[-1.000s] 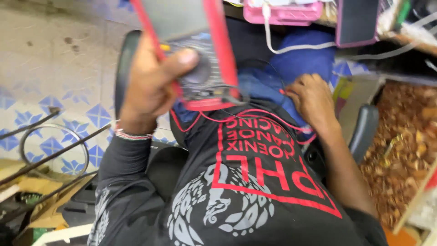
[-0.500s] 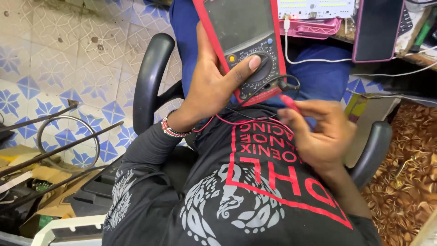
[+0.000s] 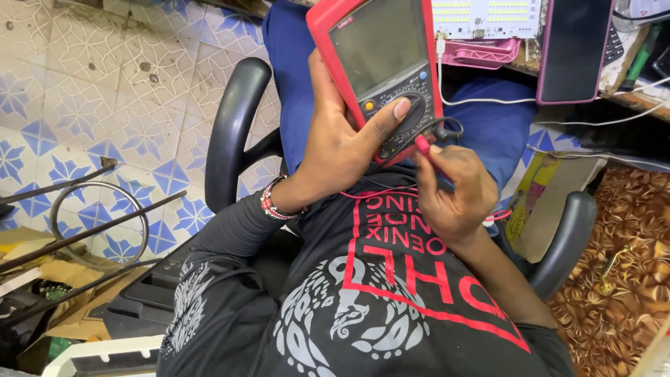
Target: The person sits in a chair and uses a multimeter to test the voltage of a USB cable connected to a solar panel and an LED light board. They then pick up a smartphone, unlock it, and briefly interact with the screen before returning to test the USB cable with the multimeter probes.
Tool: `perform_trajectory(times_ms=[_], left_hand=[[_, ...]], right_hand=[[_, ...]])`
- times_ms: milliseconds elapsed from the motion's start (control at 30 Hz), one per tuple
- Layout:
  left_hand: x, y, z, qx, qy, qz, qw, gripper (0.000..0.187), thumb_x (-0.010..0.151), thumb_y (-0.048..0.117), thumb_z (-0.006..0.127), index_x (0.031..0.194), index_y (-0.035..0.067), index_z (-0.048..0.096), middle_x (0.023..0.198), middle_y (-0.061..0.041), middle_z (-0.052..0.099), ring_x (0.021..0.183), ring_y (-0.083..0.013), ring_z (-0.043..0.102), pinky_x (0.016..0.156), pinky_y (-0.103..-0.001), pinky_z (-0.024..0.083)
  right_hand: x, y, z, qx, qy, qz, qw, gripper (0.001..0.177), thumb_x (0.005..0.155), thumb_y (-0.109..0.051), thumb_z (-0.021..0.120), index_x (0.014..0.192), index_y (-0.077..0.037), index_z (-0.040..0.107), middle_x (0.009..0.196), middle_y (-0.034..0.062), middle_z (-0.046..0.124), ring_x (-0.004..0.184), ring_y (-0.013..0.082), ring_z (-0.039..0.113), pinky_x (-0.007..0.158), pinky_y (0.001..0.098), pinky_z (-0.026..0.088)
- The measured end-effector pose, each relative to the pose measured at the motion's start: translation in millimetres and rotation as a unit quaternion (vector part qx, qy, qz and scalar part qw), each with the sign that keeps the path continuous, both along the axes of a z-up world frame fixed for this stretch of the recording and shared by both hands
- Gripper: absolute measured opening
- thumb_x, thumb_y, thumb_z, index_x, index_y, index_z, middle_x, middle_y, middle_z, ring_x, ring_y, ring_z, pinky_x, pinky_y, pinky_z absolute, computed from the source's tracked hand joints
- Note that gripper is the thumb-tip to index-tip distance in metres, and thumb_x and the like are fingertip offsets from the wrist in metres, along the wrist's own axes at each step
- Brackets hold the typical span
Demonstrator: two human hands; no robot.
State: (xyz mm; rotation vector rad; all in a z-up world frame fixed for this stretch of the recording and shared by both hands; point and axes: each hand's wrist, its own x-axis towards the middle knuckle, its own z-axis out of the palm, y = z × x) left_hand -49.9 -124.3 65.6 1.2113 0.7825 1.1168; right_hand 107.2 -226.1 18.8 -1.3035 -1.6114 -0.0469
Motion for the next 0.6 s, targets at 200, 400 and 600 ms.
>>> perform_trajectory(times_ms=[200, 400, 600], left_hand=[[2, -6, -4, 0.045, -0.007, -0.008, 0.999, 0.071, 0.098, 0.026, 0.075, 0.145, 0.009, 0.025, 0.137, -0.006, 0.049, 0.126, -0.0133, 0.056, 0.113, -0.03, 0.052], [3, -13, 2, 0.065, -0.021, 0.031, 0.997, 0.076, 0.1, 0.021, 0.075, 0.154, 0.009, 0.022, 0.152, -0.01, 0.045, 0.144, -0.0198, 0.05, 0.131, -0.036, 0.043], [6, -25, 15, 0.01, -0.024, 0.054, 0.998, 0.062, 0.095, 0.028, 0.075, 0.141, 0.005, 0.041, 0.134, -0.013, 0.061, 0.124, -0.0218, 0.063, 0.116, -0.036, 0.051]], right_hand=[[0, 2, 3, -0.096, 0.016, 0.004, 0.995, 0.008, 0.099, 0.004, 0.076, 0.104, 0.006, 0.069, 0.097, 0.0164, 0.076, 0.082, 0.0279, 0.074, 0.077, 0.0371, 0.059], [-3, -17, 42, -0.006, -0.117, -0.08, 0.99, 0.016, 0.1, -0.018, 0.079, 0.106, -0.003, 0.078, 0.104, 0.0133, 0.065, 0.096, 0.0314, 0.063, 0.09, 0.045, 0.048], [-6, -20, 36, -0.31, 0.026, 0.105, 0.945, 0.055, 0.095, -0.046, 0.063, 0.127, -0.002, 0.061, 0.115, 0.0138, 0.071, 0.106, 0.0336, 0.068, 0.095, 0.0434, 0.05]])
